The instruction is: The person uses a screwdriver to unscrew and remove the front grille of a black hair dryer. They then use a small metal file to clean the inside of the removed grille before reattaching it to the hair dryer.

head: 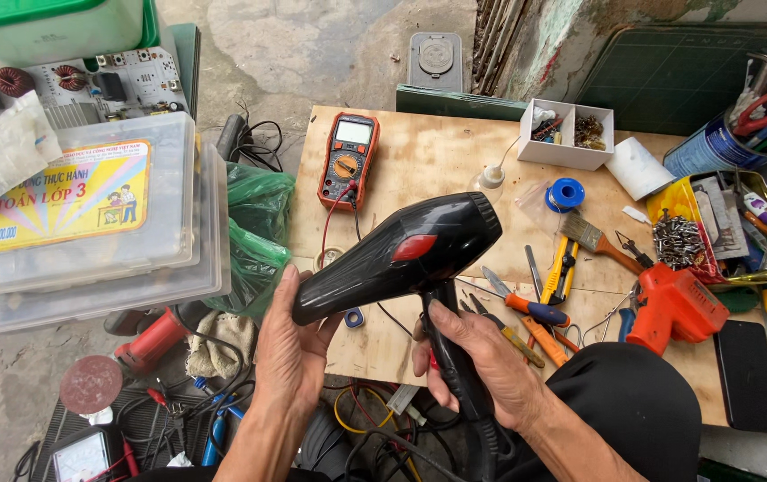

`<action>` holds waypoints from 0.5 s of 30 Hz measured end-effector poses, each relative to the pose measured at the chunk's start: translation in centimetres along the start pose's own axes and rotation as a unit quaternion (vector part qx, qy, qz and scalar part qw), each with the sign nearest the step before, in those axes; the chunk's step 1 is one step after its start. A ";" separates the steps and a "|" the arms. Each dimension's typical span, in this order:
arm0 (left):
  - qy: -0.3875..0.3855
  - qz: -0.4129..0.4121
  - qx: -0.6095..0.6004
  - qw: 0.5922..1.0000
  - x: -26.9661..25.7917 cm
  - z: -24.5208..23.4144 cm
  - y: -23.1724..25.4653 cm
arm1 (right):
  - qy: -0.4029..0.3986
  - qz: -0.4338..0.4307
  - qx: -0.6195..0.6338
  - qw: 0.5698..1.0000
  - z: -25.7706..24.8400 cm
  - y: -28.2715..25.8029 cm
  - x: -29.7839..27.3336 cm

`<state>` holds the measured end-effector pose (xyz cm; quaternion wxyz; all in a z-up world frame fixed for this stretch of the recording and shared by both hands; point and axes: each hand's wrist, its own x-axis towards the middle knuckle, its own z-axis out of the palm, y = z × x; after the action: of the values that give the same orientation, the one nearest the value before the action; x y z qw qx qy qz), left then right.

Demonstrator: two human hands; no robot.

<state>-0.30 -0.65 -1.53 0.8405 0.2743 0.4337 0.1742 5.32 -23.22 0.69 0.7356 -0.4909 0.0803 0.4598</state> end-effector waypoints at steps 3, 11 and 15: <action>0.004 0.004 0.019 1.000 -0.9 0.7 0.8 | -0.006 -0.009 -0.010 1.000 -0.1 0.0 -0.3; -0.006 0.017 -0.004 1.000 -1.2 0.9 0.7 | 0.032 0.013 0.000 0.999 -0.1 0.0 0.1; -0.007 0.019 -0.004 1.000 -1.1 0.7 0.8 | 0.037 0.013 -0.007 0.999 -0.1 0.3 0.4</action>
<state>-0.38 -0.78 -0.02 0.8410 0.2803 0.4222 0.1896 5.33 -23.02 0.22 0.7225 -0.5118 0.1106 0.4515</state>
